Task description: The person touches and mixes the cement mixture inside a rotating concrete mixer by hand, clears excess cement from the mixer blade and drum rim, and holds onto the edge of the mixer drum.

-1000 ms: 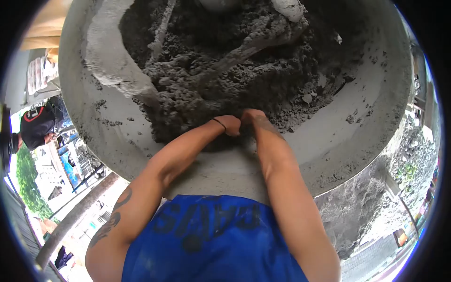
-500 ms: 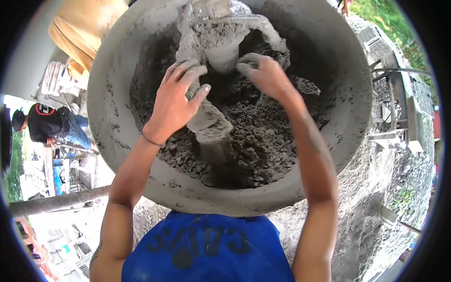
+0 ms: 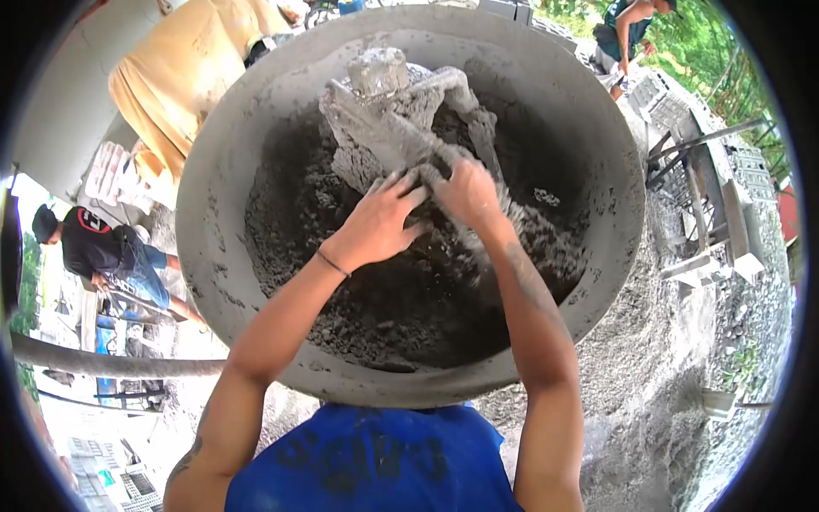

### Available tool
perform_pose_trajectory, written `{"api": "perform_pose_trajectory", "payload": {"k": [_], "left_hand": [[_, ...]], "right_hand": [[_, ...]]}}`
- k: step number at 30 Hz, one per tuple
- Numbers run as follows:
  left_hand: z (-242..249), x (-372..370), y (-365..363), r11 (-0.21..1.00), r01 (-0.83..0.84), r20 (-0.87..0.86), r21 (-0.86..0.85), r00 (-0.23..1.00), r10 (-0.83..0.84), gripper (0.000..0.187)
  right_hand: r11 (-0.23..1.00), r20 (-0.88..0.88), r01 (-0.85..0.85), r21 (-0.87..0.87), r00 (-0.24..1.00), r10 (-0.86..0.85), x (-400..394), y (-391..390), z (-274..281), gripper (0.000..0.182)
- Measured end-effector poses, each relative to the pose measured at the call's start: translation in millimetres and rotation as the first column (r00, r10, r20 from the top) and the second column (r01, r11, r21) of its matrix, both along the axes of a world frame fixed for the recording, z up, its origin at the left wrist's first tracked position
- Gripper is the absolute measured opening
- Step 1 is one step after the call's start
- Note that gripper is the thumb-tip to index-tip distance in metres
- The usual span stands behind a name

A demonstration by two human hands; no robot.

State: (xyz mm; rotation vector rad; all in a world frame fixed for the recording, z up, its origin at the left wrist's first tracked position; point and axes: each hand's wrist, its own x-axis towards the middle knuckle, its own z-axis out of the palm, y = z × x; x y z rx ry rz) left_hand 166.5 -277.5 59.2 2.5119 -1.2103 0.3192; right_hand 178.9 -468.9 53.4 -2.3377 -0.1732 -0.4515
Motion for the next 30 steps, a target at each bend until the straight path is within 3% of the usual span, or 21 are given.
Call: {"api": "perform_pose_trajectory", "payload": {"k": [4, 9, 12, 14, 15, 16, 17, 18, 19, 21, 24, 25, 27, 30], "left_hand": [[-8, 4, -11, 0.999, 0.02, -0.034, -0.049, 0.999, -0.022, 0.059], [-13, -1, 5, 0.999, 0.027, -0.088, 0.023, 0.996, -0.025, 0.061], [-15, -12, 28, 0.984, 0.048, -0.246, 0.172, 0.969, -0.004, 0.06], [-15, -19, 43, 0.972, 0.066, -0.388, 0.227, 0.921, 0.029, 0.059], [-17, -23, 51, 0.97, 0.072, -0.435, 0.233, 0.9, 0.038, 0.055], [-19, -28, 60, 0.967, 0.072, -0.478, 0.246, 0.877, 0.056, 0.052], [-15, -34, 64, 0.956, 0.074, -0.463, 0.285, 0.884, 0.07, 0.044], [-10, -42, 71, 0.943, 0.066, -0.448, 0.326, 0.889, 0.092, 0.038], [-12, -52, 80, 0.962, 0.047, -0.395, 0.268, 0.916, 0.065, 0.035], [-13, -71, 101, 0.982, 0.034, -0.351, 0.188, 0.936, 0.034, 0.036], [-29, -103, 143, 0.994, -0.012, -0.407, 0.105, 0.912, 0.054, 0.028], [-26, -113, 151, 0.995, -0.01, -0.409, 0.102, 0.911, 0.051, 0.028], [-9, -136, 167, 0.949, -0.193, -0.468, 0.251, 0.833, 0.293, 0.022], [-11, -166, 191, 0.911, -0.328, -0.496, 0.248, 0.765, 0.411, 0.02]], "right_hand": [[0.933, 0.208, 0.212, -0.291, 0.966, -0.155, 17, -27, -26, 0.047], [0.866, 0.333, 0.333, -0.372, 0.919, -0.211, 28, -51, -48, 0.055], [0.843, 0.361, 0.366, -0.394, 0.905, -0.225, 38, -70, -58, 0.065], [0.815, 0.271, 0.392, -0.427, 0.915, -0.299, 31, -74, -48, 0.07], [0.9, 0.221, 0.327, -0.289, 0.937, -0.269, 38, -81, -56, 0.07], [0.908, 0.163, 0.3, -0.291, 0.951, -0.262, 32, -81, -51, 0.064], [0.92, 0.042, 0.259, -0.296, 0.965, -0.258, 22, -81, -44, 0.054], [0.947, -0.186, 0.18, -0.266, 0.954, -0.234, 17, -84, -44, 0.047], [0.949, -0.251, 0.044, -0.311, 0.96, -0.126, 8, -88, -47, 0.047], [0.916, -0.423, -0.249, -0.315, 0.901, 0.1, -18, -95, -48, 0.049], [0.904, -0.651, -0.305, -0.3, 0.758, 0.04, -64, -88, -28, 0.053], [0.906, -0.657, -0.296, -0.302, 0.753, 0.027, -75, -89, -29, 0.054], [0.908, -0.668, -0.291, -0.301, 0.744, 0.017, -95, -95, -29, 0.054], [0.92, -0.646, -0.244, -0.308, 0.764, -0.013, -114, -102, -34, 0.054]]}}
